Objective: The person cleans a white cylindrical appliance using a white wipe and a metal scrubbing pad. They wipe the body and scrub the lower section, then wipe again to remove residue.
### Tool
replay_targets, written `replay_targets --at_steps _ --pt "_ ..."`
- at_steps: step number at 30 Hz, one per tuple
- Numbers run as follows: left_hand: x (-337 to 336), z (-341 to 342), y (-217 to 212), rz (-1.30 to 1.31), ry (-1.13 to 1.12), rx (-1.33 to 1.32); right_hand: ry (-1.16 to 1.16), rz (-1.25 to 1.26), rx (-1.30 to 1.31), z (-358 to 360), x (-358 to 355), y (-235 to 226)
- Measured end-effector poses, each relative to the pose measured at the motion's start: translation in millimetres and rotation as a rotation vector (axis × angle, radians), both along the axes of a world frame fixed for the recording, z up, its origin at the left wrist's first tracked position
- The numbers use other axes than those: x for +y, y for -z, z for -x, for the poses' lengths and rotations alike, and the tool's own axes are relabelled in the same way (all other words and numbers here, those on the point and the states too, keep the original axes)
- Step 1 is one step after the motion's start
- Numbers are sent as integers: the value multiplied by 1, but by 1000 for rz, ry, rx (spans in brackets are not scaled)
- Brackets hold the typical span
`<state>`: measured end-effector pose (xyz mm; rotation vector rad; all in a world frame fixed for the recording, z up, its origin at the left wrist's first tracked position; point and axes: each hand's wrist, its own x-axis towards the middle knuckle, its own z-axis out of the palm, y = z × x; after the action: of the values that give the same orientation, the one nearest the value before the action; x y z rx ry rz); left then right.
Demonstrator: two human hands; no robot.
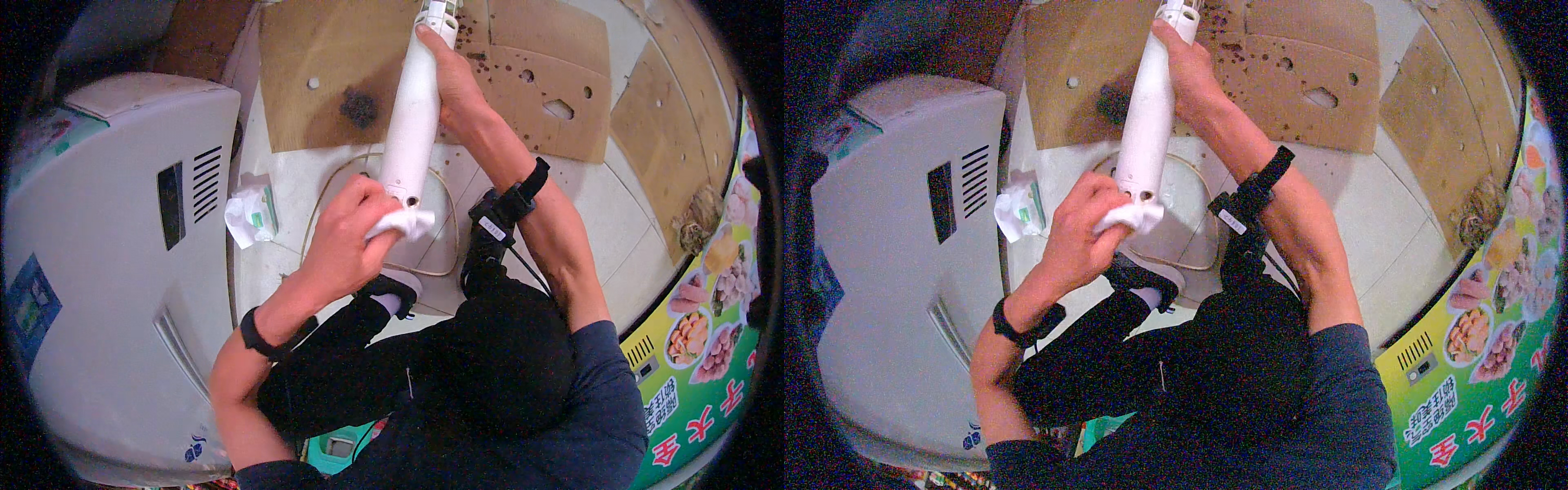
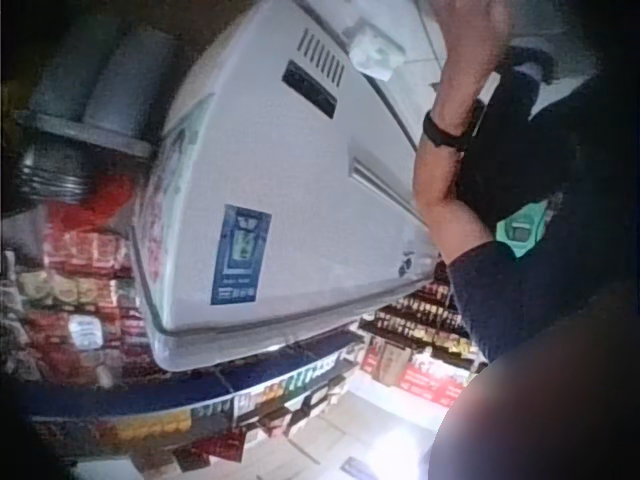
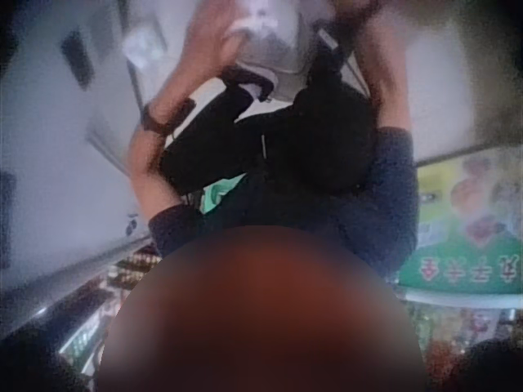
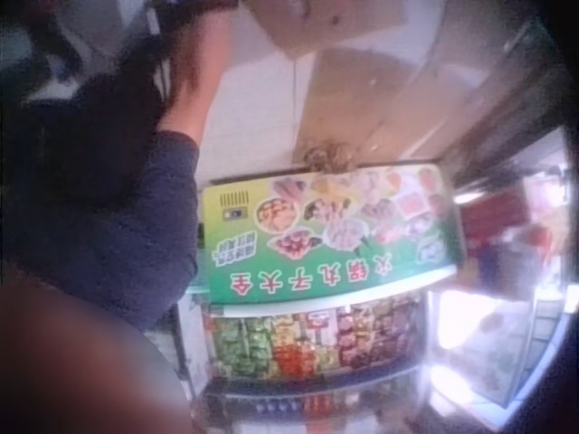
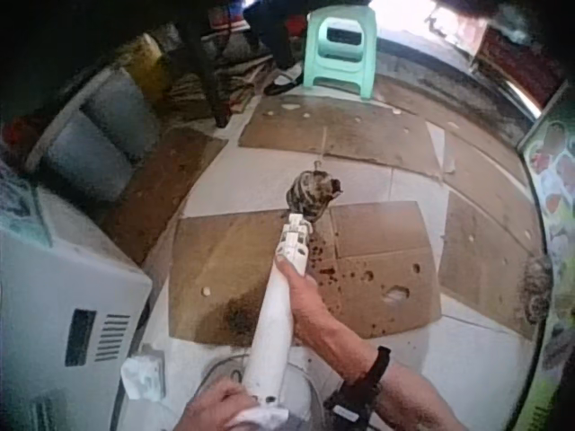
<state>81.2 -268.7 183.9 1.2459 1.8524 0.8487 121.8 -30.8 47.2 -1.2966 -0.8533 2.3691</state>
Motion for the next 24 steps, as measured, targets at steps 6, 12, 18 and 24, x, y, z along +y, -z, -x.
replay_targets --at_steps 6,12,18,24 --pt "7 8 7 -51 51 -27 67 38 52 -2 2 1" --pt "32 25 17 247 -486 -305 -99 -120 -24 -8 8 -3" --pt "18 28 23 3 235 -71 -129 -191 -60 -2 4 -15" --pt "6 39 36 167 86 13 -205 -160 -55 -7 19 -21"
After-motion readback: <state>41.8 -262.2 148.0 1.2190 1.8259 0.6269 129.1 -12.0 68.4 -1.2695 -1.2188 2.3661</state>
